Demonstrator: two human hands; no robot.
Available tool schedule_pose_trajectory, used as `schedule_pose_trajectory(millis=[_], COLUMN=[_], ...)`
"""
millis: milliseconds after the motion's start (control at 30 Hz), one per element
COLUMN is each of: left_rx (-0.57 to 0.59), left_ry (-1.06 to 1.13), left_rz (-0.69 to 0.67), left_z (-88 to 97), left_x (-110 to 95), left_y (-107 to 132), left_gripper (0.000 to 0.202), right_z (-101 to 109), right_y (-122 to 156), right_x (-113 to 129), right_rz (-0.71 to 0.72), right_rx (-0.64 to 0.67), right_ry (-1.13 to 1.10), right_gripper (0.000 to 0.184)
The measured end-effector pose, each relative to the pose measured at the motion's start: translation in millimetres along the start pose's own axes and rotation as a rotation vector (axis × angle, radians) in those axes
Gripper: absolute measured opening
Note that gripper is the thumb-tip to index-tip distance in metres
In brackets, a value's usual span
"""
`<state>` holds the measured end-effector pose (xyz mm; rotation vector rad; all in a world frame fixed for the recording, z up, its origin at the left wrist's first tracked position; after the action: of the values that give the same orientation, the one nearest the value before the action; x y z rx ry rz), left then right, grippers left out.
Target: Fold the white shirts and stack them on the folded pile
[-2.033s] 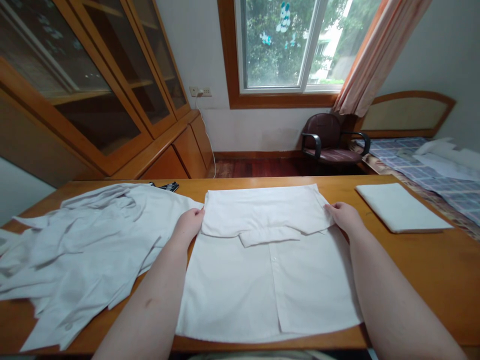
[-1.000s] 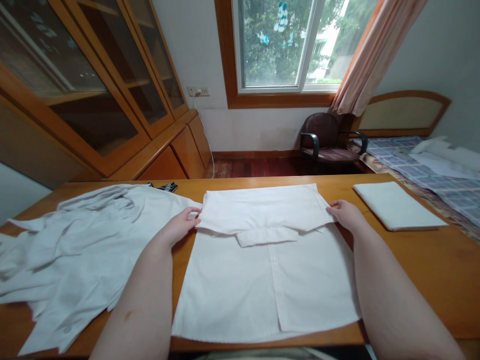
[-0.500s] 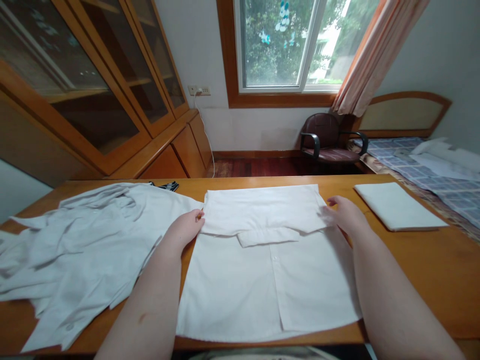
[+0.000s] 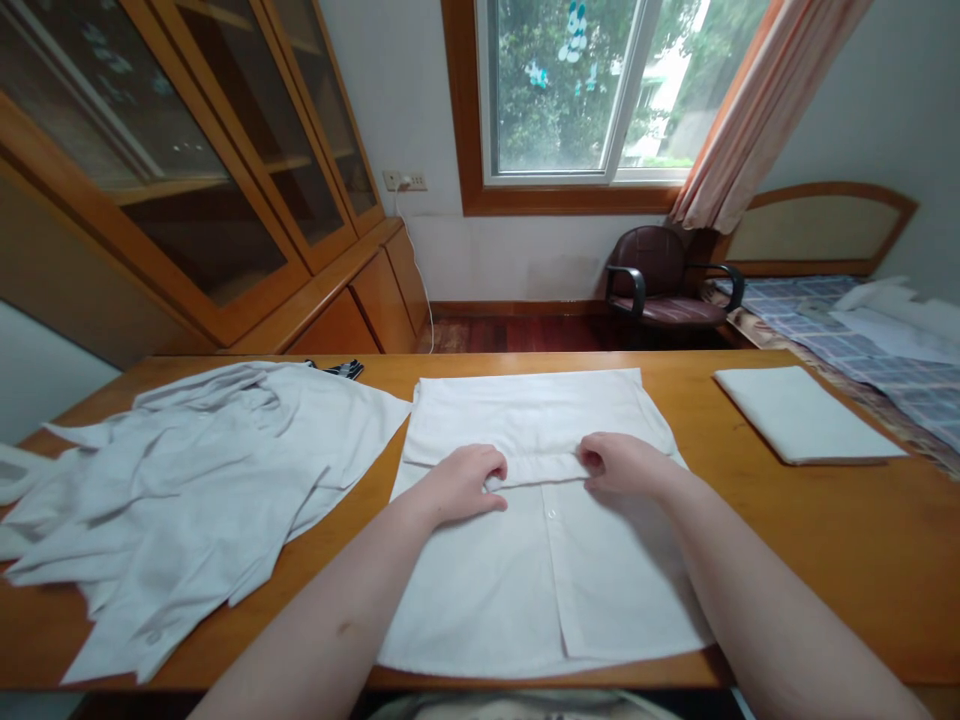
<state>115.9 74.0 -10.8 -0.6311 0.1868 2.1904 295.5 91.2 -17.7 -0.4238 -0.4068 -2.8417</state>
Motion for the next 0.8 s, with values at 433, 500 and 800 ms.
schedule_pose_trajectory(millis=[433,500,800], left_rx=[-0.009,0.026,-0.213], left_ry=[0.074,0.105,-0.066], left_rz=[0.004,0.01,0.105], left_z=[3.0,0.2,20.8], left_x=[9,10,37], left_y=[3,3,6], left_gripper=[0.018,0.019,0.039], right_z=[0,-2,-5], right_y=[7,4,-14], right_x=[1,-6,-6], right_rz=[0.0,-0.037,0.074], right_rx=[0.087,0.092,-0.157], right_ry=[-0.13,-0.142,-0.081], right_gripper=[0.018,0.026,0.055])
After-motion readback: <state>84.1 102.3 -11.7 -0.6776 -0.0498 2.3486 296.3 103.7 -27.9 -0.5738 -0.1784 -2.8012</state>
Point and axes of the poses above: each hand's wrist, its own y-axis away from the middle knuckle, its own z-axis out of the back of the hand, x = y × z, the point moved 10 cm from there along -y, towards the middle knuckle, and after that the axes turned 10 degrees about -z, right-handed, at the moved point
